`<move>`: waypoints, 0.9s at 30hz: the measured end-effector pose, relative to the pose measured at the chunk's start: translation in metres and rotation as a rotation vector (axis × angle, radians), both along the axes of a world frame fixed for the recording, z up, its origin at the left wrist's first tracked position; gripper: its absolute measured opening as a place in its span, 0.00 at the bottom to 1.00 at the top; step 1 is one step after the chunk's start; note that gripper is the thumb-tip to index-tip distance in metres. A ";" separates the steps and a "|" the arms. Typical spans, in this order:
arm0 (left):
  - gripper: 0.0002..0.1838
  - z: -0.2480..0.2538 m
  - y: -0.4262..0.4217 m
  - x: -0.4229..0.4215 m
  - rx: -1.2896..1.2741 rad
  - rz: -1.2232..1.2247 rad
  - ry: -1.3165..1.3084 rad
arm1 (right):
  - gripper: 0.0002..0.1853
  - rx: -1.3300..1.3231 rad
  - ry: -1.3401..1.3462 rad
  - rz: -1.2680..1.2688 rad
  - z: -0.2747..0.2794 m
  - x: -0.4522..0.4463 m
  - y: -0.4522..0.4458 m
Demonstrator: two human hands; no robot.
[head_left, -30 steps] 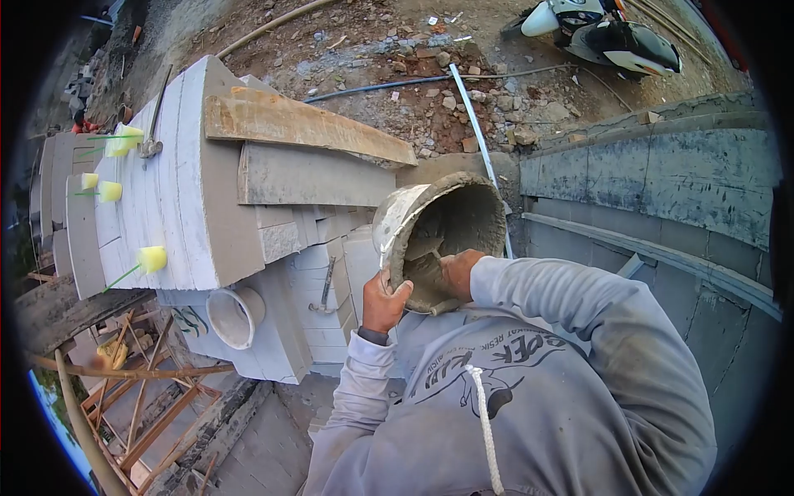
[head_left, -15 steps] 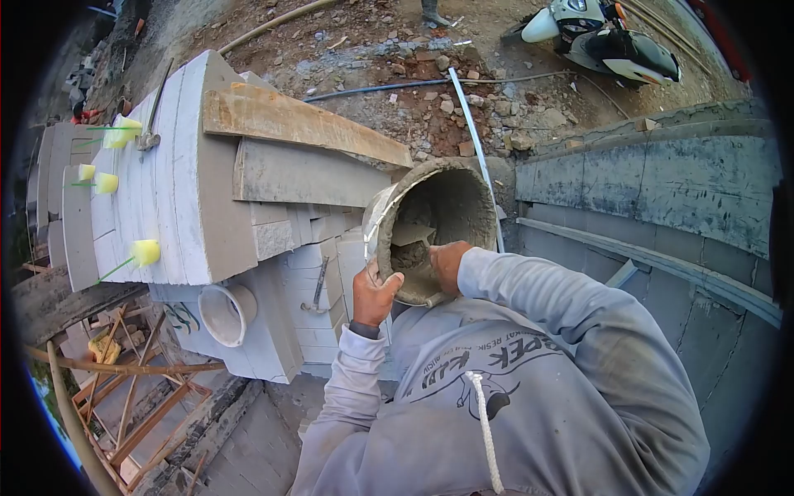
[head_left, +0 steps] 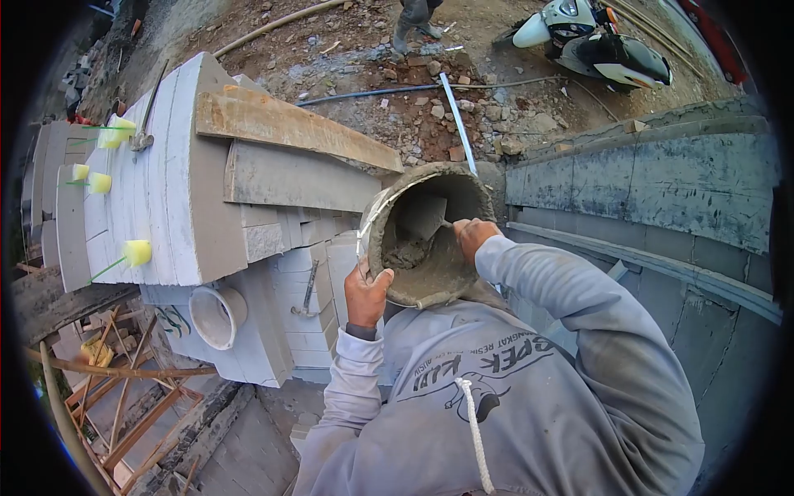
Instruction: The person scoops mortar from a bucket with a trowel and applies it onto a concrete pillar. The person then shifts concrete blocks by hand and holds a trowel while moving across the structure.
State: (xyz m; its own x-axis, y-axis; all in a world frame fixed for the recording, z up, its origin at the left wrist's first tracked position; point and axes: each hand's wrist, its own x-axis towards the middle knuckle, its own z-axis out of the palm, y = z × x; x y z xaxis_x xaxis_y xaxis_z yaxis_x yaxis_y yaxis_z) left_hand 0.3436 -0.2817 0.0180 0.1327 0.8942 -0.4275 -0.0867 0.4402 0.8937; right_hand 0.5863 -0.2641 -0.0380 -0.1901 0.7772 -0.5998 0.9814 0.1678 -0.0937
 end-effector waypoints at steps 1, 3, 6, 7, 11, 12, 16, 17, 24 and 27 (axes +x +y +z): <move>0.24 -0.002 -0.004 -0.002 0.010 0.011 0.039 | 0.12 -0.095 0.039 -0.097 -0.007 -0.001 -0.012; 0.23 -0.006 -0.001 0.007 0.014 0.029 0.089 | 0.18 -0.293 -0.041 0.138 0.000 -0.009 -0.009; 0.23 -0.012 -0.001 0.013 0.067 0.013 0.192 | 0.29 -0.505 -0.010 0.202 0.007 -0.010 0.006; 0.23 -0.013 -0.001 0.014 0.089 0.011 0.229 | 0.30 -0.490 0.044 0.165 0.017 -0.003 0.011; 0.22 -0.001 0.008 0.001 -0.051 0.025 0.124 | 0.16 -0.175 0.174 0.036 0.040 0.017 0.015; 0.22 0.001 0.011 0.002 -0.070 0.024 0.136 | 0.14 -0.068 0.197 -0.013 0.039 0.018 0.014; 0.21 0.000 0.011 0.016 -0.019 -0.037 0.178 | 0.12 -0.248 0.068 0.075 0.015 0.012 0.026; 0.20 -0.002 0.009 0.019 0.029 -0.063 0.192 | 0.12 -0.217 0.076 0.125 -0.004 0.005 0.010; 0.20 -0.004 0.002 0.014 -0.007 -0.085 0.225 | 0.19 -0.227 0.184 0.094 0.025 0.032 0.019; 0.23 0.009 0.010 0.028 0.016 -0.139 0.367 | 0.12 0.055 0.643 -0.179 -0.044 0.057 0.016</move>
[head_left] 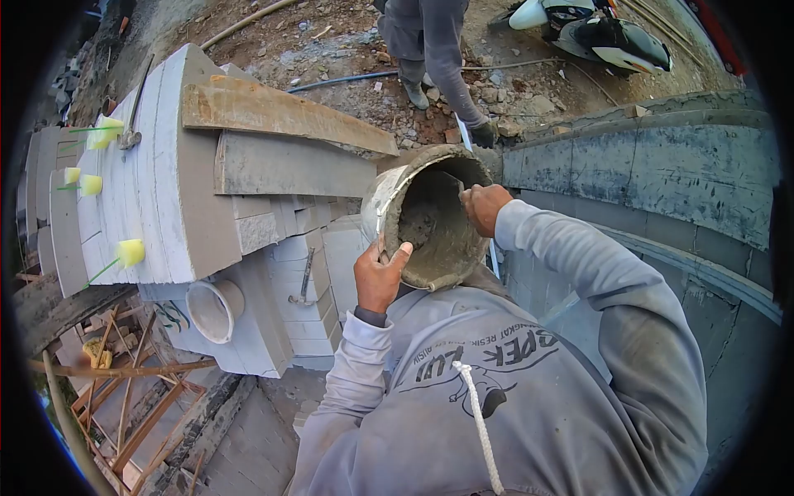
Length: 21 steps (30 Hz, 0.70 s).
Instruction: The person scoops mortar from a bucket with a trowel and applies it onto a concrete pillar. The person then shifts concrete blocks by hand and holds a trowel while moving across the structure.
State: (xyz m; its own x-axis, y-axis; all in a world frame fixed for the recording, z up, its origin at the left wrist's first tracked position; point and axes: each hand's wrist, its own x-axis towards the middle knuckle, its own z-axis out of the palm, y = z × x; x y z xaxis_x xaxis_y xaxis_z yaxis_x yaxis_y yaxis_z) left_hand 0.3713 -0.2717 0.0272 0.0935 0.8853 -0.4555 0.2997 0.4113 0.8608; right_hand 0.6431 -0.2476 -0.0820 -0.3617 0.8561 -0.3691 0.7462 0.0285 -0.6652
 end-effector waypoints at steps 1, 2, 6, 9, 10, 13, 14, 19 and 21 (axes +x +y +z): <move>0.24 -0.001 -0.001 0.006 0.033 -0.014 0.024 | 0.08 0.158 -0.388 0.099 0.013 -0.010 0.007; 0.25 -0.003 -0.002 0.011 0.067 -0.025 0.047 | 0.06 0.290 -0.784 0.198 0.026 -0.021 0.015; 0.28 -0.013 -0.007 0.005 0.066 -0.011 0.098 | 0.08 0.069 -0.577 0.187 0.022 -0.012 0.008; 0.28 -0.016 -0.014 -0.001 0.026 -0.017 0.120 | 0.09 -0.018 -0.578 0.150 -0.007 -0.003 -0.014; 0.28 -0.007 -0.012 0.005 0.051 -0.040 0.134 | 0.12 -0.022 -0.585 0.146 0.004 -0.005 -0.012; 0.27 -0.005 -0.008 0.009 0.060 -0.017 0.030 | 0.16 -0.042 -0.388 0.181 0.007 0.008 -0.017; 0.27 -0.003 -0.010 0.006 0.024 -0.028 0.011 | 0.19 0.016 -0.374 0.139 -0.002 0.011 -0.020; 0.26 0.001 -0.008 0.000 -0.038 -0.001 -0.056 | 0.15 -0.094 -0.401 0.196 0.011 0.010 -0.026; 0.26 0.003 -0.002 -0.013 -0.082 0.035 -0.052 | 0.15 -0.018 -0.357 0.189 0.007 -0.004 -0.043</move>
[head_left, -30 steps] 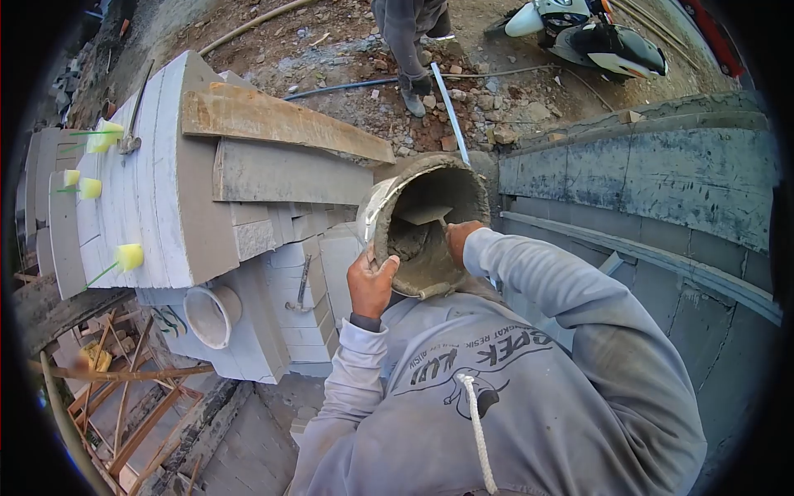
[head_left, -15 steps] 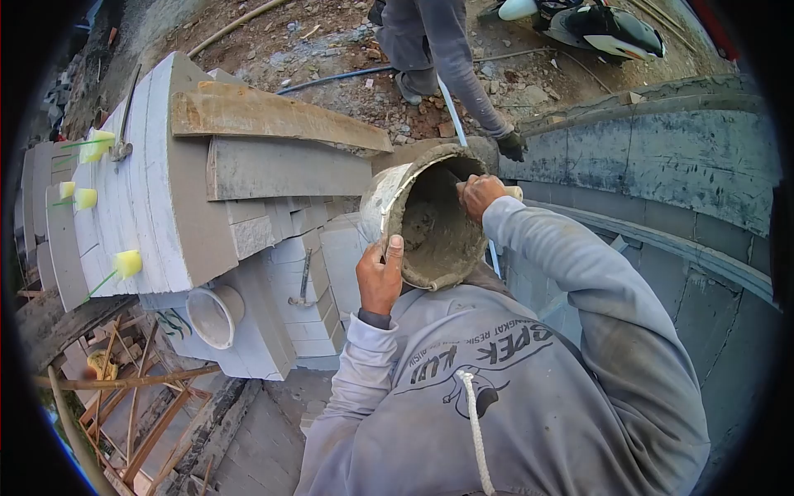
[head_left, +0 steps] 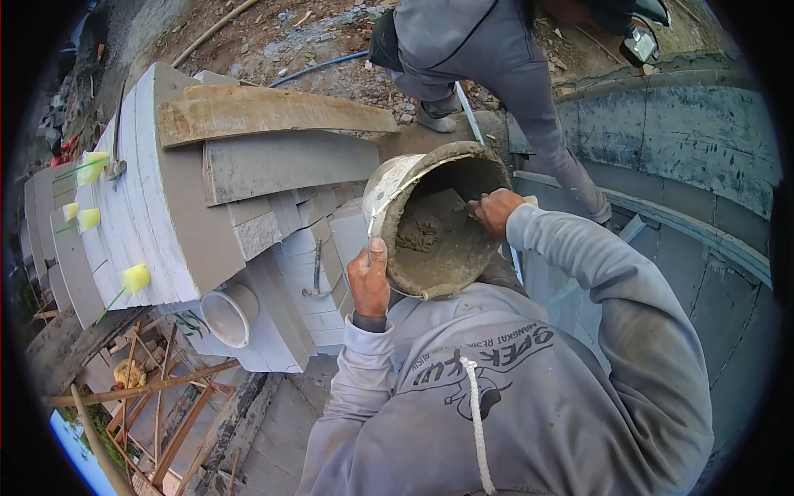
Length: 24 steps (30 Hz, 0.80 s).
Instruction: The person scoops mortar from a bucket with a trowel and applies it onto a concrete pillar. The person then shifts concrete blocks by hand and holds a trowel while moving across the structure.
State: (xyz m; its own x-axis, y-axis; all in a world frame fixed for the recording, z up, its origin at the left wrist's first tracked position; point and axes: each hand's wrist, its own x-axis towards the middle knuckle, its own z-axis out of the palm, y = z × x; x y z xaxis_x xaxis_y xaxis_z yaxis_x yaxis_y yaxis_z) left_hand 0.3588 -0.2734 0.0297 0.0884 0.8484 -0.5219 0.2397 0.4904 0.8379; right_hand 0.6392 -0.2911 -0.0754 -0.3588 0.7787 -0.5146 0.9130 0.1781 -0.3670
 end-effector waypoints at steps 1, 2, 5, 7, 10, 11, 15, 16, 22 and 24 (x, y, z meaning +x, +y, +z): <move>0.26 0.005 0.002 -0.002 0.018 -0.041 0.030 | 0.14 -0.075 0.011 -0.101 0.012 -0.003 -0.001; 0.26 0.006 -0.003 -0.004 0.018 -0.068 0.034 | 0.14 -0.111 0.001 -0.079 0.010 -0.005 -0.008; 0.27 0.007 0.000 -0.001 0.050 -0.103 0.034 | 0.12 -0.177 -0.022 -0.008 0.011 -0.002 -0.007; 0.27 0.012 -0.001 0.003 0.041 -0.033 0.050 | 0.12 -0.236 -0.008 0.078 0.036 -0.008 -0.006; 0.27 0.013 -0.009 0.005 0.059 0.030 0.023 | 0.14 -0.248 0.037 -0.196 0.032 -0.029 -0.019; 0.27 0.010 -0.011 0.005 0.070 0.020 0.014 | 0.17 -0.260 0.050 -0.158 0.035 -0.029 -0.021; 0.25 0.006 -0.012 0.008 0.144 -0.031 -0.035 | 0.17 -0.198 0.136 -0.202 0.031 -0.034 -0.030; 0.25 0.009 -0.012 0.007 0.164 -0.049 -0.042 | 0.17 -0.181 0.174 -0.217 0.027 -0.036 -0.034; 0.23 0.021 0.001 0.002 0.146 0.050 -0.099 | 0.16 -0.074 0.331 -0.268 0.038 -0.055 -0.015; 0.23 0.027 0.008 -0.008 0.147 0.018 -0.089 | 0.17 -0.054 0.368 -0.297 0.042 -0.058 -0.007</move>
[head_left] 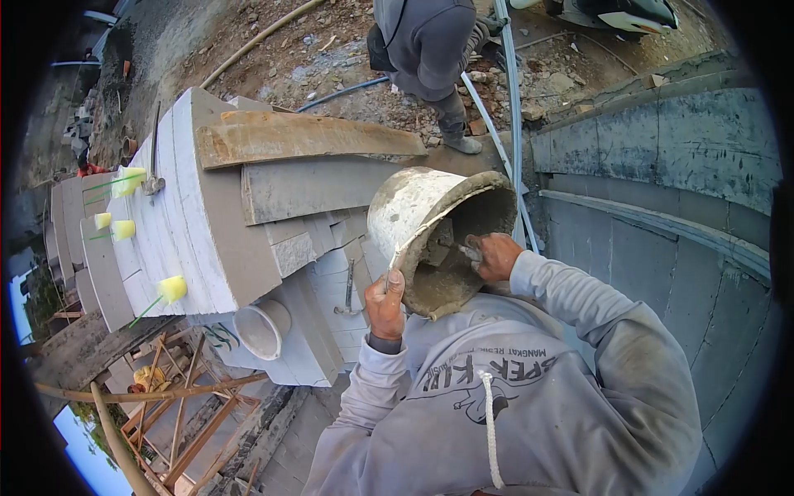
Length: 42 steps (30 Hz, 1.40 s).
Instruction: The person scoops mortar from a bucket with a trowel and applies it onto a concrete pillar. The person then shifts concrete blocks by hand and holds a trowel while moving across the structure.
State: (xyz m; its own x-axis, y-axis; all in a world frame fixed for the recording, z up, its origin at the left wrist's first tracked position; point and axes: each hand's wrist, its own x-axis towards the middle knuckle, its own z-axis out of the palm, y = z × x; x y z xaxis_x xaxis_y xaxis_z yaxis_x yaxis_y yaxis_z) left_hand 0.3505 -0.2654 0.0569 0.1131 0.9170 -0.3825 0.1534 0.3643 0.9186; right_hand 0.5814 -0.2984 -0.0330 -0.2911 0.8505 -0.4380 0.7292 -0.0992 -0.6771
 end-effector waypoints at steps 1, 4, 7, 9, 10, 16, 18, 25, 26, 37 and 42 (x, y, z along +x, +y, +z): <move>0.24 0.005 0.005 -0.007 0.001 -0.028 0.019 | 0.17 -0.011 0.002 0.000 0.005 0.000 0.006; 0.25 0.009 0.031 -0.027 0.038 -0.027 -0.016 | 0.17 0.051 0.019 -0.007 0.026 0.000 0.028; 0.25 -0.006 0.054 -0.047 -0.097 0.055 -0.235 | 0.17 0.095 0.011 0.000 0.050 0.012 0.045; 0.26 -0.002 0.059 -0.055 -0.148 0.111 -0.317 | 0.18 0.169 0.011 -0.014 0.058 0.010 0.048; 0.26 -0.004 0.064 -0.059 -0.140 0.139 -0.297 | 0.18 0.199 0.000 -0.013 0.063 0.011 0.050; 0.26 -0.032 0.066 -0.069 -0.194 0.239 -0.424 | 0.18 0.185 -0.107 -0.137 0.107 0.027 0.021; 0.26 -0.024 0.071 -0.068 -0.271 0.190 -0.420 | 0.19 0.178 -0.132 -0.177 0.111 0.038 -0.001; 0.29 -0.035 0.085 -0.034 -0.337 -0.033 -0.653 | 0.15 0.267 -0.132 -0.466 0.214 0.078 -0.065; 0.30 -0.043 0.084 -0.029 -0.320 -0.062 -0.639 | 0.15 0.256 -0.140 -0.505 0.233 0.092 -0.073; 0.32 -0.020 0.068 0.044 -0.415 -0.062 -0.395 | 0.11 0.711 0.259 -1.107 0.471 0.324 -0.116; 0.32 -0.015 0.056 0.070 -0.346 -0.055 -0.351 | 0.11 0.778 0.440 -1.436 0.478 0.400 -0.134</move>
State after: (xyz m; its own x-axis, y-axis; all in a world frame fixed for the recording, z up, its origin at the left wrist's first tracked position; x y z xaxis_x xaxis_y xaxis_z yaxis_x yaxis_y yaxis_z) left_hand 0.4201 -0.2098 0.0421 0.3345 0.7323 -0.5932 -0.1164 0.6567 0.7451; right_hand 0.9811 -0.4320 0.4451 0.8756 0.4766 0.0791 0.1093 -0.0360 -0.9934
